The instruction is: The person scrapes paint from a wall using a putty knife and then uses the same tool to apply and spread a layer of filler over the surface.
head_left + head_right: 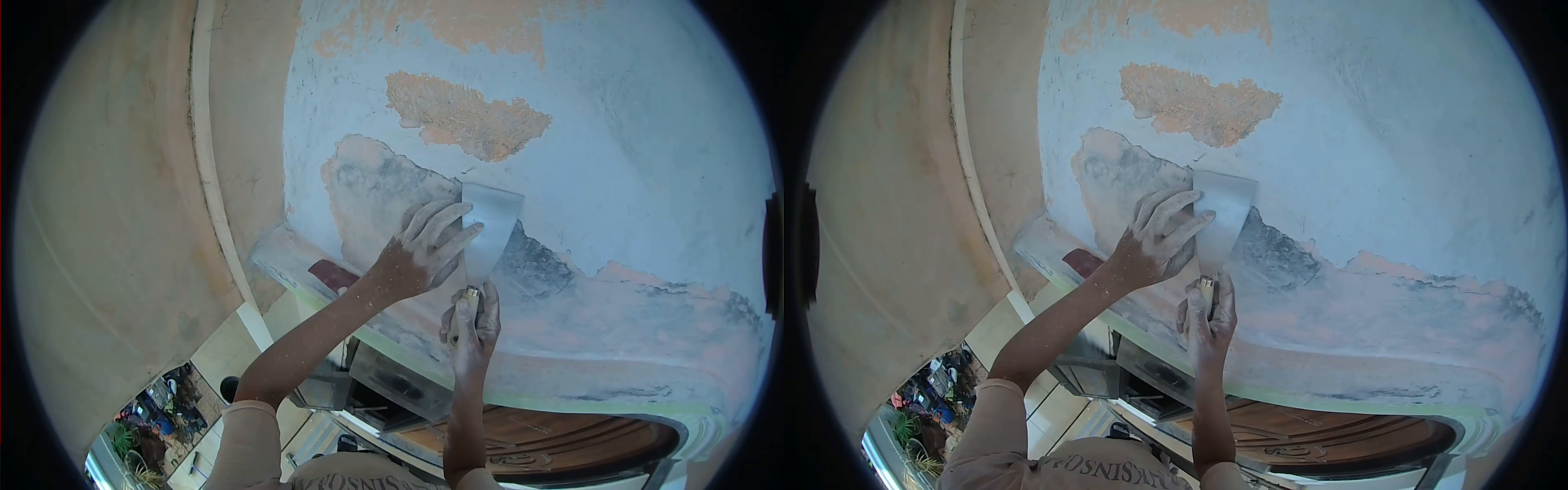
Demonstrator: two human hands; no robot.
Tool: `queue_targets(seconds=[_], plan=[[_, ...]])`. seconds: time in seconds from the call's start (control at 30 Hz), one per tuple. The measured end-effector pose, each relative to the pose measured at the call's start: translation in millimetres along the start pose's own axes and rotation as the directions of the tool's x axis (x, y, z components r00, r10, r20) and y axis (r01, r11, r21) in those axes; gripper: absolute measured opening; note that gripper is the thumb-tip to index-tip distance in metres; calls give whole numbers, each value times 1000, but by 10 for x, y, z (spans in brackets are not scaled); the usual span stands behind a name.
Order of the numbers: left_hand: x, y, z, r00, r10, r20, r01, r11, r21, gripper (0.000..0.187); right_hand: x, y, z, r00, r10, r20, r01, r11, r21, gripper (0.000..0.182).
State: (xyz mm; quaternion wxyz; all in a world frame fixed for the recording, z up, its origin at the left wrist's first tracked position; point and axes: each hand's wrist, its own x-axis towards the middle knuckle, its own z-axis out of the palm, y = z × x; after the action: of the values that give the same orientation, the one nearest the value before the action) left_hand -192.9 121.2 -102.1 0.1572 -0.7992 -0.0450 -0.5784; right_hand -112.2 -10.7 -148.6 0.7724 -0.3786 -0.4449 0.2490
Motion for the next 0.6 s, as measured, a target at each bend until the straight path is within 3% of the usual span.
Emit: queue_targets(seconds=[0.1,0.23,0.37,0.47,0.6], plan=[[160,-237,107,990,129,-61,-135,984,-115,49,69,-28,111,1000,8,-7,-7,997,73,47],[307,-457,122,966,253,-55,-256,964,-64,49,107,0,127,997,-12,82,-6,977,214,52],[362,-499,118,959,276,-67,-281,956,-80,46,100,-21,127,989,-87,120,37,929,367,56],[395,-509,158,955,278,-99,-286,956,-72,44,90,13,121,991,-56,121,-4,894,447,58],[445,-509,271,950,263,-168,-273,961,-43,42,140,-21,176,996,-54,67,19,895,446,60]])
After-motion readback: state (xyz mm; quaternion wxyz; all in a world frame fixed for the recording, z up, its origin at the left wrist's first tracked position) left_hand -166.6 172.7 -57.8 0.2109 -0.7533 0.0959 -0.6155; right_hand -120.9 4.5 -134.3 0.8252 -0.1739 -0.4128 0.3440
